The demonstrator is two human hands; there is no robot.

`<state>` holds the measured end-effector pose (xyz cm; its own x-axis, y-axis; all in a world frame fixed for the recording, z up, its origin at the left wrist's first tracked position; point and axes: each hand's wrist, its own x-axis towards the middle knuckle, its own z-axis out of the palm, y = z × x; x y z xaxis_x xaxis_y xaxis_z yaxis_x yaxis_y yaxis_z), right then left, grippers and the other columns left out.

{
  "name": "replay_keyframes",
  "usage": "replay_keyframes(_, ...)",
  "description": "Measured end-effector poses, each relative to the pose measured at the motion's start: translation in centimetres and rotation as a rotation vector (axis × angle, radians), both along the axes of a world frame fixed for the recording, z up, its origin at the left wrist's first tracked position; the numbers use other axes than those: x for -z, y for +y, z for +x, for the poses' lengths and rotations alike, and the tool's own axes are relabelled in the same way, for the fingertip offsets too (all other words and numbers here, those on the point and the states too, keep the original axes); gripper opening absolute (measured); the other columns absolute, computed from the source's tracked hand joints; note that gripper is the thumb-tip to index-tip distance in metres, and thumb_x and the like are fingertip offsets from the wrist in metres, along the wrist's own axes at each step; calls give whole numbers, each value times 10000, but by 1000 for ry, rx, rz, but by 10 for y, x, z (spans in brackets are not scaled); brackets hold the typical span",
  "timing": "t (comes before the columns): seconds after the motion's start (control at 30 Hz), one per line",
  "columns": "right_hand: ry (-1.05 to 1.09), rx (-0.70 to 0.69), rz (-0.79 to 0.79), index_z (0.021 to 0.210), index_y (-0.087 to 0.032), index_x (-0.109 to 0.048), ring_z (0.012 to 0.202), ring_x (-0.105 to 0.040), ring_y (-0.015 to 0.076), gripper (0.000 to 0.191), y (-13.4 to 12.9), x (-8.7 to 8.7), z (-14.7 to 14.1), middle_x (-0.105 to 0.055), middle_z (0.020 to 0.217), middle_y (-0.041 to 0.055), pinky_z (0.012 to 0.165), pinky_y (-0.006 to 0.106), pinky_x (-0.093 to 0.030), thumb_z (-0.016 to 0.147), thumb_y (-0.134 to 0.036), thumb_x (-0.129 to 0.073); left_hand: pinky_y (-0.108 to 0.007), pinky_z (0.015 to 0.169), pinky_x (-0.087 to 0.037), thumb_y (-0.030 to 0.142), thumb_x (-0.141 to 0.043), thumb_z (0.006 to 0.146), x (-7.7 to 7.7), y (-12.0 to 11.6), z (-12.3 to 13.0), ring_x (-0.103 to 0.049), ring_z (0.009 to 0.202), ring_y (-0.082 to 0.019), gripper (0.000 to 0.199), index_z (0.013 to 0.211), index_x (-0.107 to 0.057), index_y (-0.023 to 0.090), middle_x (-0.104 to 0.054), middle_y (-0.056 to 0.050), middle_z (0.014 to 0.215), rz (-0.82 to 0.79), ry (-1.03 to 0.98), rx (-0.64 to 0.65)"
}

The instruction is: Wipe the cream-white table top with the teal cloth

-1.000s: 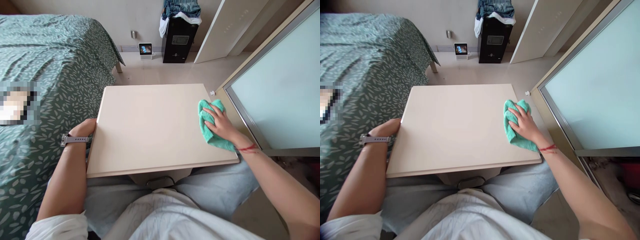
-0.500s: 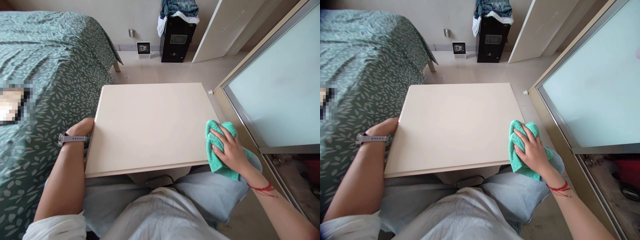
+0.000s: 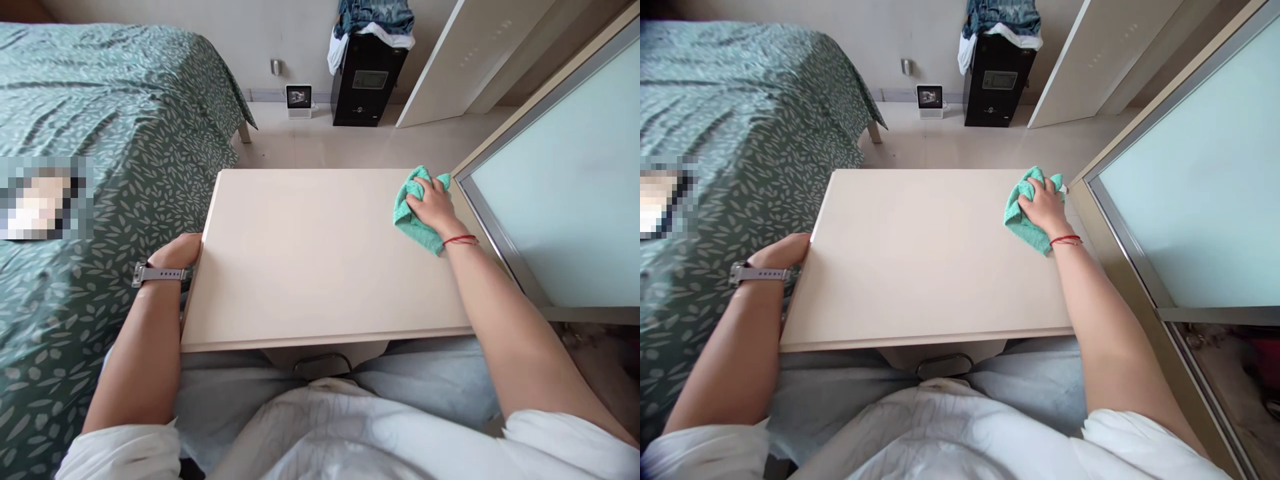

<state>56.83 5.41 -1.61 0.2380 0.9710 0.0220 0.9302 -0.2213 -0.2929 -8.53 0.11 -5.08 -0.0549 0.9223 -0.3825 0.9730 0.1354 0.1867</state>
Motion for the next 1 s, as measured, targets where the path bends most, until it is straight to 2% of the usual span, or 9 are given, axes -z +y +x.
replay_keyframes(0.07,11,52,-10,1935,-226,-615,1796,-573,570,763,9,-7,-8,-520,2035,244,1478,785,-460,1199,-428,-590,-549,1394,-634,332,-705,941,-2,-1,3,-822,1588,-461,440,1204,-997,136,-924,-241,1538,-16,12,3)
replay_keyframes(0.17,21,94,-26,1945,-197,-605,1819,-520,622,772,11,-15,-19,-492,2052,260,1454,840,-446,1205,-414,-560,-519,1436,-597,272,-712,964,-6,-4,11,-809,1620,-426,473,1319,-990,126,-921,-225,1556,-14,45,22)
replay_keyframes(0.3,-16,109,-43,1945,-202,-617,1848,-484,618,752,9,-21,-43,-458,2078,245,1463,844,-431,1228,-412,-531,-475,1422,-608,132,-601,1023,-14,-7,22,-828,1603,-391,491,1307,-1002,112,-931,-220,1531,4,86,45)
replay_keyframes(0.43,-95,28,-47,1960,-195,-604,1885,-436,605,770,17,-20,-85,-392,2121,245,1484,875,-401,1233,-426,-502,-462,1409,-605,119,-543,1092,-22,-11,28,-818,1619,-391,499,1314,-989,86,-887,-265,1614,-31,122,31)
replay_keyframes(0.63,-3,-334,21,1943,-137,-590,1882,-330,751,815,47,-5,-191,-379,2115,307,1376,1093,-301,1216,-503,-541,-482,1434,-579,212,-667,1057,-33,-11,33,-774,1678,-425,405,1289,-970,76,-861,-304,1642,-85,72,26)
replay_keyframes(0.73,90,-491,33,1912,-104,-602,1910,-252,761,827,59,1,-260,-376,2112,315,1390,1125,-193,1224,-563,-581,-475,1434,-577,292,-740,1054,-39,-10,37,-754,1700,-445,376,1261,-955,64,-832,-348,1665,-117,69,37)
replay_keyframes(0.8,168,-573,65,1905,-106,-599,1924,-218,752,820,61,2,-305,-406,2107,295,1389,1145,-150,1213,-546,-615,-457,1418,-589,269,-743,1047,-43,-11,40,-778,1672,-435,361,1257,-958,68,-847,-345,1637,-112,71,30)
replay_keyframes(0.9,173,-678,61,1889,-131,-626,1931,-229,726,786,49,-5,-365,-413,2121,259,1422,1102,-194,1192,-492,-667,-454,1381,-623,208,-712,1054,-48,-15,43,-811,1627,-427,352,1265,-972,101,-881,-305,1586,-89,61,31)
replay_keyframes(1.0,87,-792,-1,1907,-165,-625,1934,-258,689,748,20,-20,-405,-376,2156,185,1474,1002,-271,1229,-483,-628,-474,1367,-629,140,-608,1107,-49,-19,47,-828,1598,-419,405,1290,-967,99,-893,-306,1554,-70,66,31)
